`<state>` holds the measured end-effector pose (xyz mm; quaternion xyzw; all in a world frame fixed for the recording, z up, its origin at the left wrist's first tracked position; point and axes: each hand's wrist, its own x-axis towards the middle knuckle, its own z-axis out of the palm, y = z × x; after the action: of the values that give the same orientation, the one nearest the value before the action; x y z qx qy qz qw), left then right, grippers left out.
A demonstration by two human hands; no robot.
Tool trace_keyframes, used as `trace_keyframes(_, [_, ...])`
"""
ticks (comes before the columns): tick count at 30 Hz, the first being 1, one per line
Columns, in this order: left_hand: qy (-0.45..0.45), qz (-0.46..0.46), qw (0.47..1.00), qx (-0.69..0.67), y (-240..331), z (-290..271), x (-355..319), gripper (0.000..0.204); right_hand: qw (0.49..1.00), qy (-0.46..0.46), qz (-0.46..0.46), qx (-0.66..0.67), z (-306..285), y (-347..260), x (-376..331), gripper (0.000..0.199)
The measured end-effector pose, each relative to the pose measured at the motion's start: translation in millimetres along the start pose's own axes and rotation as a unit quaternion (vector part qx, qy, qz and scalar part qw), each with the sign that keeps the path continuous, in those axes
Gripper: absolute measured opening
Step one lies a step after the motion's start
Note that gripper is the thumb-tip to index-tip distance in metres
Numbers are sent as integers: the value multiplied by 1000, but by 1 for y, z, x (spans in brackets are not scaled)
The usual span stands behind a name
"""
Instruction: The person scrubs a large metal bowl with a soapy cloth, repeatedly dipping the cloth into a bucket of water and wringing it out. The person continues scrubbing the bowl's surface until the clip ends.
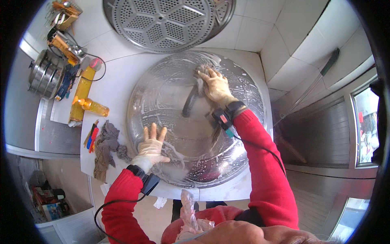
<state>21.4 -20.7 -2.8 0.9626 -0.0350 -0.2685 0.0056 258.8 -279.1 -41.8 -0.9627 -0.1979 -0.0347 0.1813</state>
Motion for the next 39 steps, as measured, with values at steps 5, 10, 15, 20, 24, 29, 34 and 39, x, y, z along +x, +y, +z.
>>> trace_keyframes(5, [-18, -4, 1000, -23, -1, 2, 2, 135, 992, 87, 86, 29, -8, 88, 12, 58])
trace_keyframes(10, [-8, -5, 999, -42, -2, 6, 3, 138, 979, 132, 61, 141, -29, 172, -90, 57])
trace_keyframes(15, [-9, -4, 999, -34, -4, 10, 6, 141, 953, 225, 10, 202, -18, 96, -248, 57])
trace_keyframes(20, [4, 14, 1000, -24, -7, 13, 6, 140, 988, 63, -106, 90, 12, -66, -308, 58])
trace_keyframes(24, [-7, 25, 999, -33, -7, 10, 4, 137, 971, -50, -229, 42, 14, -95, -240, 72])
trace_keyframes(29, [-6, 28, 1000, -14, -6, 7, 1, 134, 984, 176, -28, -20, -14, 8, -131, 60])
trace_keyframes(34, [-1, 24, 1000, 18, -7, 3, -1, 129, 963, 224, 151, 10, -23, 52, -173, 46])
trace_keyframes(39, [10, 42, 999, -7, -10, 4, -2, 135, 977, 191, -94, -4, 13, -66, -283, 47])
